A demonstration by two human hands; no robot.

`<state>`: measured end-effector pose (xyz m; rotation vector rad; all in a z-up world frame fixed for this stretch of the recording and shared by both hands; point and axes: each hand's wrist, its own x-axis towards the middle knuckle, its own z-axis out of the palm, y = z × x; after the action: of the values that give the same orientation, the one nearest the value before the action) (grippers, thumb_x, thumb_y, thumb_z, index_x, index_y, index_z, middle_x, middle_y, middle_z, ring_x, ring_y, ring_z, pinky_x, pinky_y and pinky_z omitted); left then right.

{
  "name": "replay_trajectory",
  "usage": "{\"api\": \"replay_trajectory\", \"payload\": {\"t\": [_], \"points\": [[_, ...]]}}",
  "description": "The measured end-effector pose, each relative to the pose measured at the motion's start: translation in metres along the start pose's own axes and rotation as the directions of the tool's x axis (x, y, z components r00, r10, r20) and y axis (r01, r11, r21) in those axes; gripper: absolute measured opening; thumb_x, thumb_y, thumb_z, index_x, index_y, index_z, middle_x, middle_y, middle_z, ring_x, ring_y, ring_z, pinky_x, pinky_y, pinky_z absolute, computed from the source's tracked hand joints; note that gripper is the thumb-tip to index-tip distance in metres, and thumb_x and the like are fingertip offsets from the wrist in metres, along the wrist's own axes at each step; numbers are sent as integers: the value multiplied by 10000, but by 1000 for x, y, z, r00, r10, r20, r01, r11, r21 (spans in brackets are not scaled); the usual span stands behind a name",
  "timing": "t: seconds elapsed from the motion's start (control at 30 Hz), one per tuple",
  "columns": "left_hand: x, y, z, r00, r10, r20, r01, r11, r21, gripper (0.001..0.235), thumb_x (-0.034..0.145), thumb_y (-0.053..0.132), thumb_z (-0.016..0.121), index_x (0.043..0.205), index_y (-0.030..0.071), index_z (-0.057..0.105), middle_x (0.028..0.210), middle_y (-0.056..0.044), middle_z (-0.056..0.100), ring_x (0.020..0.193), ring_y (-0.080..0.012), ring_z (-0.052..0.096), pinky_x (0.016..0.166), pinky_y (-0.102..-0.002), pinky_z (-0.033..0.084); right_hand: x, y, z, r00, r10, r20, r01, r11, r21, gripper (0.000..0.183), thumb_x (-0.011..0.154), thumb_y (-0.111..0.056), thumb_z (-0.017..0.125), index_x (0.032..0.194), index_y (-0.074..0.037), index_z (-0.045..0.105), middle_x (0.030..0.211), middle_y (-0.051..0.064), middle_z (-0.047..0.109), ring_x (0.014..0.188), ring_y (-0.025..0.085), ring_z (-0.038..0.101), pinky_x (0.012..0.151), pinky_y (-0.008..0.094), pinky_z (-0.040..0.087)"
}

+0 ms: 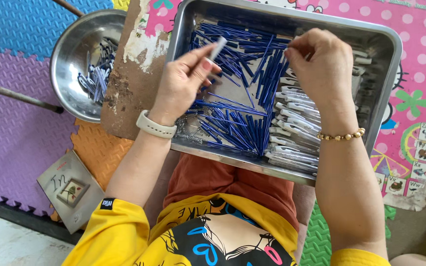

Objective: The person sits on a colorful foam mat and assembles pens by inserting blue ink cartridges into white plastic barrels. They pick up a barrel and a cartridge from a metal tray, insert the cartridge, and place the completed pen into a metal bowl.

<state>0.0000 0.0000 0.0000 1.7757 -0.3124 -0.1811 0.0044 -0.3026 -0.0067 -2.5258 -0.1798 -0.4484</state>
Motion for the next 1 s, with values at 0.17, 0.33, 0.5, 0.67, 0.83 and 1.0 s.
{"api": "replay_trajectory", "payload": {"t": [0.17, 0.33, 0.5, 0.67, 0.83, 1.0], "points": [[-23, 2, -65, 935, 166, -313, -167, 986, 25, 229, 1162, 229, 581, 1382, 203, 639, 1116, -38, 792, 788, -83, 666, 679, -176, 556, 2, -9, 16, 991, -13, 135, 16, 1000, -18, 71, 950, -167, 842, 986, -122, 802, 912, 46, 748, 784, 231, 671, 732, 404, 519], [-30, -48, -143, 826, 103, -555, -179, 980, -85, 435, 1143, 383, 604, 1512, 154, 628, 898, -124, 735, 596, -112, 560, 537, -217, 453, -6, -24, 33, 972, -30, 235, 46, 997, -63, 113, 1036, -188, 770, 1116, -123, 815, 937, 66, 668, 850, 285, 660, 738, 460, 558], [-47, -135, -199, 696, -377, -611, 228, 923, -310, 377, 1084, 283, 582, 1452, 253, 658, 989, -11, 766, 647, -40, 615, 482, -139, 381, -3, -27, 66, 988, 58, 141, -13, 955, -297, 507, 1087, -655, 757, 991, -161, 695, 949, 37, 698, 863, 272, 698, 622, 430, 524], [-40, -179, -246, 648, -352, -675, 216, 935, -280, 477, 1076, 173, 602, 1552, 154, 564, 1174, -43, 754, 750, -41, 697, 510, -128, 476, 3, -53, 70, 955, 199, 221, -121, 939, -322, 443, 1049, -582, 739, 971, -153, 661, 941, 47, 715, 858, 273, 697, 677, 439, 543], [-51, -87, -223, 726, -186, -662, 291, 955, 51, 520, 1139, 188, 552, 1619, 117, 363, 1696, -88, 421, 1462, -208, 582, 955, -244, 576, 6, -47, 76, 899, 374, 226, -300, 904, -305, 244, 990, -408, 730, 984, -165, 755, 965, 53, 760, 906, 315, 722, 710, 492, 561], [-81, 1, -129, 934, 161, -319, 45, 832, 552, 395, 1136, 113, 555, 1531, 135, 545, 1624, -158, 536, 851, -199, 664, 731, -365, 548, 4, -28, 73, 934, 330, 136, -327, 944, -49, 203, 940, -341, 796, 809, -214, 707, 735, -63, 712, 727, 168, 686, 646, 381, 531]]}}
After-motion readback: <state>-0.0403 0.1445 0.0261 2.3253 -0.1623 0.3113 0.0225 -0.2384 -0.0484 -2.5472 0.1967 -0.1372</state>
